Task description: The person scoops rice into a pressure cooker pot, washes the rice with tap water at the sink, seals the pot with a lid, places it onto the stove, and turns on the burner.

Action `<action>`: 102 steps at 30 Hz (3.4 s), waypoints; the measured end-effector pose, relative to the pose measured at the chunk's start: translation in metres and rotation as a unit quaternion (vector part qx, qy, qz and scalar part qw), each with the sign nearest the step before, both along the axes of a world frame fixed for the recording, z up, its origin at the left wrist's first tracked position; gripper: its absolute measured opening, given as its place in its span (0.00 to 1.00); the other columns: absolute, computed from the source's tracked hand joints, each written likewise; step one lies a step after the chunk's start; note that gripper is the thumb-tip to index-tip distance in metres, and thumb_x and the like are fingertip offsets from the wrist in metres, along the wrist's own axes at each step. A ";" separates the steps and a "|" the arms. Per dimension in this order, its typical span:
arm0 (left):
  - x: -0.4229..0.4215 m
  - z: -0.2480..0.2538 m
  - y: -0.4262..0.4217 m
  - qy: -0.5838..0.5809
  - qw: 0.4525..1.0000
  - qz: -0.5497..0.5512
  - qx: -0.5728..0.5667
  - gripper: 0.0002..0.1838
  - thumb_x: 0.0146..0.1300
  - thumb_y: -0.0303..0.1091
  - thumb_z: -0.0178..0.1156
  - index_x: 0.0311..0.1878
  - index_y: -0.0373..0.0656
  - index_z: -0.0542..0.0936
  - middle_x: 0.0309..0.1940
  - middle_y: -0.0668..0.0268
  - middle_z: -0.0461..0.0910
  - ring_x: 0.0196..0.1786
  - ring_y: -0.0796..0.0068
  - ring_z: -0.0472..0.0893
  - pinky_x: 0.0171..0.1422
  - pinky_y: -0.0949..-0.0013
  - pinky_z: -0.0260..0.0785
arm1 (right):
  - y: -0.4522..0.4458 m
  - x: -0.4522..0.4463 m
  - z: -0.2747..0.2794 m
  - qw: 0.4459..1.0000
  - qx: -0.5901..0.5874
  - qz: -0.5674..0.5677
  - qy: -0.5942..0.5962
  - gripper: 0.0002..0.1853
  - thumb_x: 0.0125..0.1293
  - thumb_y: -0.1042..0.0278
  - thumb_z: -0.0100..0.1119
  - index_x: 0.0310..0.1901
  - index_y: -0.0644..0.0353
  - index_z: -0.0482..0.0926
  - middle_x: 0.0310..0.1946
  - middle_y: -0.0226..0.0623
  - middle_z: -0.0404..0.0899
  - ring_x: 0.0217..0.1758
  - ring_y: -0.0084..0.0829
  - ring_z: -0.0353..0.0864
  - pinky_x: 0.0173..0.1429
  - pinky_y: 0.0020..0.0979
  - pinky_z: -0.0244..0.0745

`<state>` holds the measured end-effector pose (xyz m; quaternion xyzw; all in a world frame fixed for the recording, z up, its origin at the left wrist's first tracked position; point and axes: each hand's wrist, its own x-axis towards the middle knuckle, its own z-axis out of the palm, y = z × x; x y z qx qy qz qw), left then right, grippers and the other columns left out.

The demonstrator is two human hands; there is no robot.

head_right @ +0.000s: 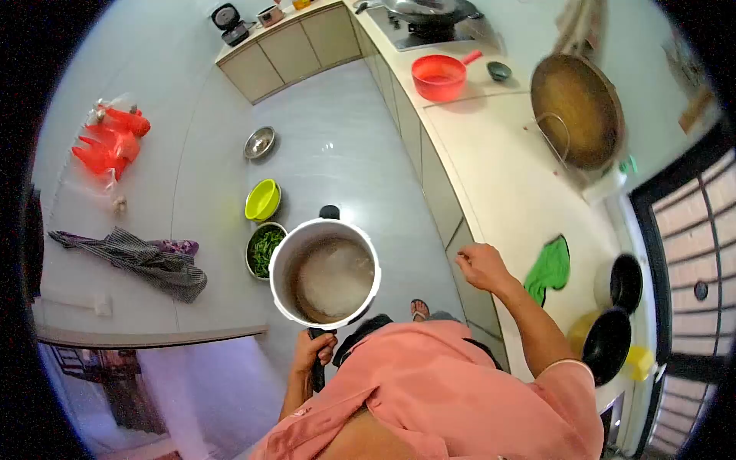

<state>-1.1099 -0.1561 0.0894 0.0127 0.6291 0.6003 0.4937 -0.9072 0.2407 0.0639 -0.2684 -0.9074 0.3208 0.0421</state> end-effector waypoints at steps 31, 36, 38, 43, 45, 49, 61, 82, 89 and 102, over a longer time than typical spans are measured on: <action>-0.637 -0.047 0.285 0.001 0.994 0.094 0.050 0.12 0.62 0.28 0.66 0.44 0.30 0.77 0.26 0.60 0.78 0.16 0.80 0.70 0.18 0.73 0.60 | 0.336 -0.615 -0.089 0.994 -0.047 -0.068 -0.065 0.16 0.65 0.60 0.64 0.41 0.67 0.87 0.35 0.53 0.87 0.39 0.46 0.88 0.47 0.40 0.81; -0.732 -0.044 0.354 0.014 0.996 0.087 0.011 0.10 0.61 0.28 0.65 0.41 0.34 0.76 0.25 0.60 0.78 0.16 0.79 0.69 0.19 0.72 0.59 | 0.437 -0.747 -0.078 0.996 -0.027 -0.071 -0.044 0.16 0.63 0.60 0.64 0.39 0.67 0.87 0.34 0.53 0.87 0.38 0.48 0.87 0.47 0.42 0.81; -0.773 -0.041 0.386 0.015 0.993 0.107 0.038 0.09 0.62 0.28 0.65 0.40 0.35 0.76 0.25 0.60 0.78 0.16 0.79 0.69 0.19 0.73 0.59 | 0.476 -0.802 -0.069 0.997 -0.002 -0.056 -0.061 0.17 0.65 0.59 0.64 0.40 0.68 0.87 0.33 0.50 0.87 0.37 0.44 0.88 0.44 0.40 0.81; -0.856 -0.044 0.446 -0.013 0.992 0.116 0.044 0.10 0.62 0.27 0.64 0.42 0.33 0.76 0.25 0.62 0.77 0.16 0.80 0.68 0.19 0.74 0.59 | 0.581 -0.947 -0.044 0.996 0.002 -0.085 0.000 0.15 0.65 0.60 0.64 0.37 0.69 0.86 0.25 0.44 0.85 0.26 0.33 0.86 0.39 0.37 0.81; -0.897 -0.041 0.469 -0.019 0.993 0.113 0.034 0.10 0.62 0.27 0.64 0.42 0.33 0.76 0.25 0.62 0.78 0.16 0.80 0.69 0.18 0.73 0.60 | 0.614 -1.003 -0.039 0.990 -0.044 -0.135 0.010 0.14 0.66 0.63 0.64 0.38 0.70 0.84 0.25 0.43 0.85 0.23 0.30 0.84 0.34 0.34 0.81; -0.980 -0.042 0.523 -0.011 0.995 0.093 0.046 0.10 0.61 0.28 0.64 0.43 0.33 0.77 0.25 0.61 0.78 0.16 0.79 0.69 0.18 0.73 0.61 | 0.680 -1.095 -0.032 0.953 -0.183 -0.238 0.047 0.13 0.65 0.61 0.64 0.39 0.65 0.84 0.26 0.42 0.85 0.24 0.30 0.84 0.28 0.33 0.77; -1.214 0.003 0.684 0.020 0.999 -0.038 0.022 0.07 0.62 0.27 0.64 0.32 0.35 0.76 0.19 0.65 0.75 0.15 0.80 0.70 0.17 0.74 0.60 | 0.806 -1.256 -0.035 0.927 -0.106 -0.360 0.020 0.17 0.59 0.60 0.68 0.39 0.70 0.84 0.34 0.55 0.86 0.35 0.46 0.88 0.45 0.39 0.83; -1.419 0.006 1.001 0.046 0.988 -0.146 0.002 0.07 0.60 0.27 0.64 0.39 0.33 0.79 0.23 0.65 0.77 0.19 0.81 0.68 0.24 0.76 0.55 | 1.047 -1.412 -0.083 0.882 -0.014 -0.457 -0.114 0.19 0.63 0.70 0.59 0.54 0.68 0.75 0.52 0.57 0.83 0.59 0.54 0.82 0.63 0.49 0.76; -1.477 0.004 1.082 0.043 0.967 -0.252 0.013 0.07 0.60 0.24 0.62 0.39 0.32 0.79 0.23 0.64 0.77 0.18 0.82 0.66 0.24 0.76 0.55 | 1.057 -1.424 -0.076 0.859 -0.116 -0.487 -0.105 0.20 0.58 0.70 0.63 0.51 0.71 0.76 0.47 0.58 0.84 0.55 0.51 0.85 0.58 0.47 0.79; -1.545 0.032 1.242 0.047 0.875 -0.481 -0.001 0.09 0.60 0.29 0.65 0.28 0.37 0.77 0.14 0.68 0.72 0.12 0.79 0.67 0.17 0.73 0.56 | 0.897 -1.365 0.050 0.731 -0.043 -0.669 0.126 0.16 0.53 0.70 0.64 0.38 0.75 0.77 0.26 0.54 0.79 0.31 0.44 0.81 0.39 0.40 0.75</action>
